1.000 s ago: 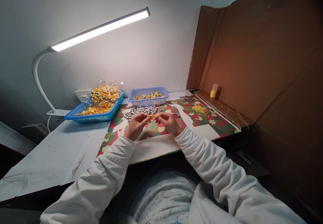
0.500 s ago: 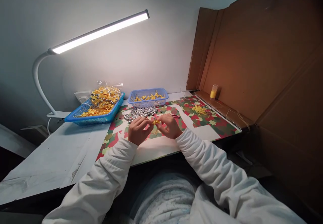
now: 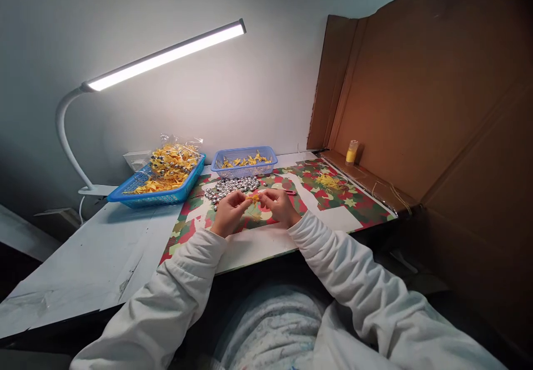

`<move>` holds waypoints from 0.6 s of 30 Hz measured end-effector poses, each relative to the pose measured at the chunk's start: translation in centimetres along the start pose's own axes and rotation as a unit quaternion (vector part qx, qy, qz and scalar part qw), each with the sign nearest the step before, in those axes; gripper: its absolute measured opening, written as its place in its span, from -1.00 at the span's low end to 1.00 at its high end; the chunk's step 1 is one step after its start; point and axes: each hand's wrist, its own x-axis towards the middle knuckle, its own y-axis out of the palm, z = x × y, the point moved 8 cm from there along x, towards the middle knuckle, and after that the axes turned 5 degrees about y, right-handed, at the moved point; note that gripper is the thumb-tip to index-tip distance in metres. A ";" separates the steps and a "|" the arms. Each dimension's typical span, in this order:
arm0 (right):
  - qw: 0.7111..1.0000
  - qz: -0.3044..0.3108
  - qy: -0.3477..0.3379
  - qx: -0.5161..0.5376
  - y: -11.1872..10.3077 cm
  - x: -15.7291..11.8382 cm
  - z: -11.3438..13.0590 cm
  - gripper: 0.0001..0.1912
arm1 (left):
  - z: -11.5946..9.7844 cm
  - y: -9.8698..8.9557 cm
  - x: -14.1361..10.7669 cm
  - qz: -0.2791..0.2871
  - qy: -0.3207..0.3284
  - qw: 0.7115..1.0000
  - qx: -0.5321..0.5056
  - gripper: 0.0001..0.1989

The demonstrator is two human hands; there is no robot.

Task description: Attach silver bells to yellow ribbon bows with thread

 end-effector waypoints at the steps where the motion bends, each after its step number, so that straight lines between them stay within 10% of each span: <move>1: 1.000 0.000 0.020 0.018 0.0 0.1 -0.4 -0.66 | 0.8 0.0 0.1 -0.003 -0.036 0.999 -0.037 -0.73; 12: 0.986 0.118 -0.004 -0.117 3.1 -0.1 -0.7 -0.84 | 1.9 -0.2 0.3 -0.036 -0.079 0.993 -0.080 -0.76; 18: 0.994 0.073 0.072 -0.045 2.4 -0.1 -2.2 -0.76 | 2.0 -0.4 0.4 -0.035 -0.064 0.997 -0.028 -0.78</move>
